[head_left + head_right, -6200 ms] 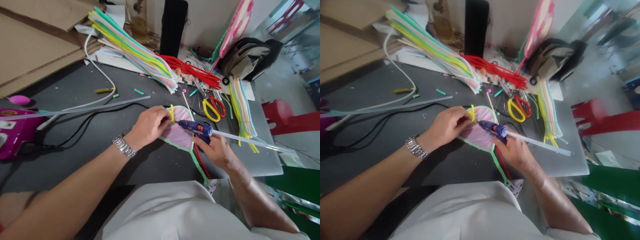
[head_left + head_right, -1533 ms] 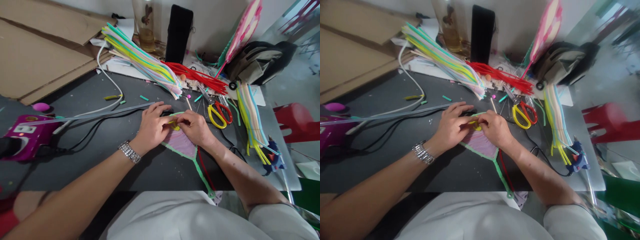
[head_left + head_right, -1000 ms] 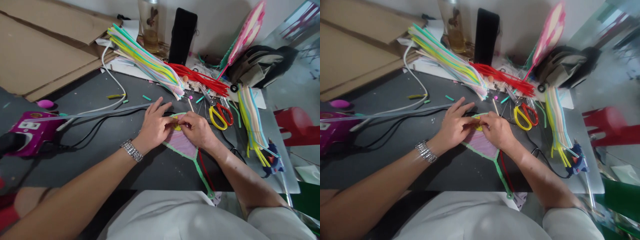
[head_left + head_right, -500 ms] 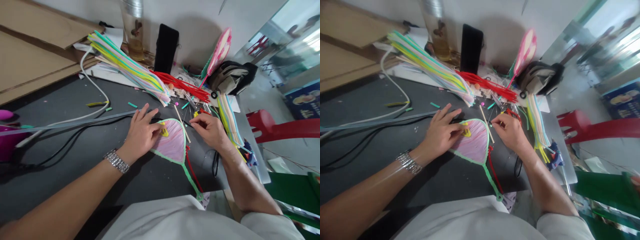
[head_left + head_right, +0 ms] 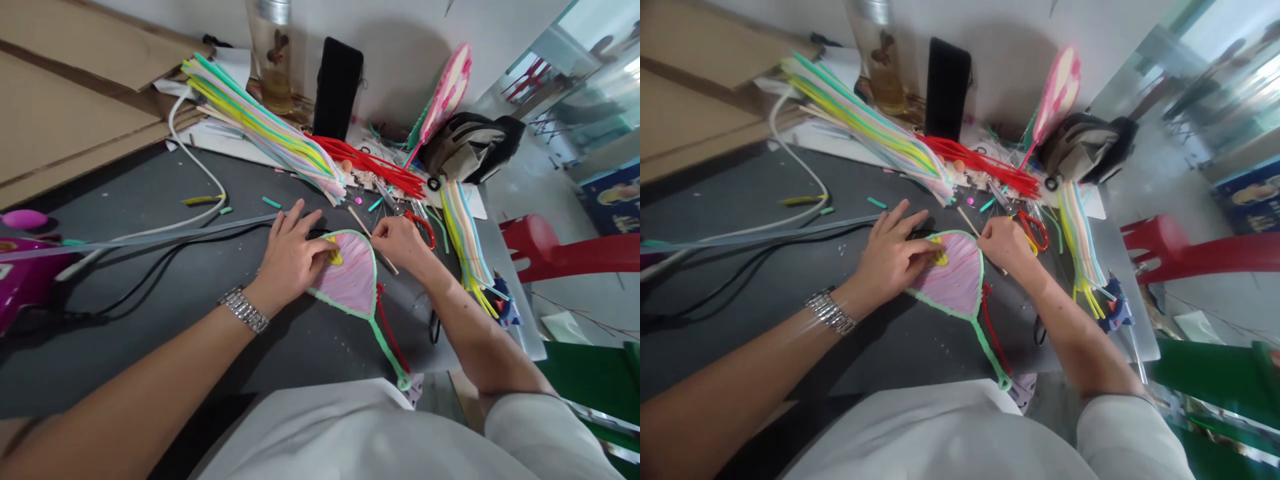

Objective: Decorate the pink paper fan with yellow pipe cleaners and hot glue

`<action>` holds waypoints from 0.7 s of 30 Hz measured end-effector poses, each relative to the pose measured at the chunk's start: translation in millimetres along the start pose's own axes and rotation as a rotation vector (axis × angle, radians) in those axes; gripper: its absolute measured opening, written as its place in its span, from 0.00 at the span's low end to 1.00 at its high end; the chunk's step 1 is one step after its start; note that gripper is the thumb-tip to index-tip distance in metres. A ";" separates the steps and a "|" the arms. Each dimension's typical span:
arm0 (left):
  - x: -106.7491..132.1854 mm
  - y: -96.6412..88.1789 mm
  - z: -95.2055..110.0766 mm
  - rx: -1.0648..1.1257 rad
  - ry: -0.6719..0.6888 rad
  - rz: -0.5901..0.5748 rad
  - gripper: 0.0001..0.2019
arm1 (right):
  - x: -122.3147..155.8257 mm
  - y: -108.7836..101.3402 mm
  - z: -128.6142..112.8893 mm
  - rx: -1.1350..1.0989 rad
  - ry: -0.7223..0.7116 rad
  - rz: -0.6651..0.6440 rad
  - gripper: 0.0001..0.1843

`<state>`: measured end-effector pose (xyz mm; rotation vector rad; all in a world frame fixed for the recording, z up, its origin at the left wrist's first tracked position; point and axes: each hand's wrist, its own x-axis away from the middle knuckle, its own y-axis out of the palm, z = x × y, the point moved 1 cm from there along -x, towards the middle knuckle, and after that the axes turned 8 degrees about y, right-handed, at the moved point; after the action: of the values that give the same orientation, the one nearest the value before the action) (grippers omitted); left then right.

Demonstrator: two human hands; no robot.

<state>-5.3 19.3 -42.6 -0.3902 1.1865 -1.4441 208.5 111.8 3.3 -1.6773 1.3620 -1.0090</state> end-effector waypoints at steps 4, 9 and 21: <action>-0.2 -0.8 1.7 0.009 -0.007 0.021 0.12 | 18.2 -8.8 11.1 -0.490 -0.133 0.155 0.02; 0.0 -1.3 3.5 0.030 -0.002 0.054 0.12 | 48.1 2.1 36.3 -0.717 -0.102 0.142 0.10; 0.7 -2.0 3.2 0.020 0.001 0.023 0.11 | 60.8 30.1 -15.0 -0.542 -0.313 0.135 0.05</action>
<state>-4.0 16.9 -39.8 -0.3612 1.1731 -1.4354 190.6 46.1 -10.1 -1.9904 1.5913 -0.2855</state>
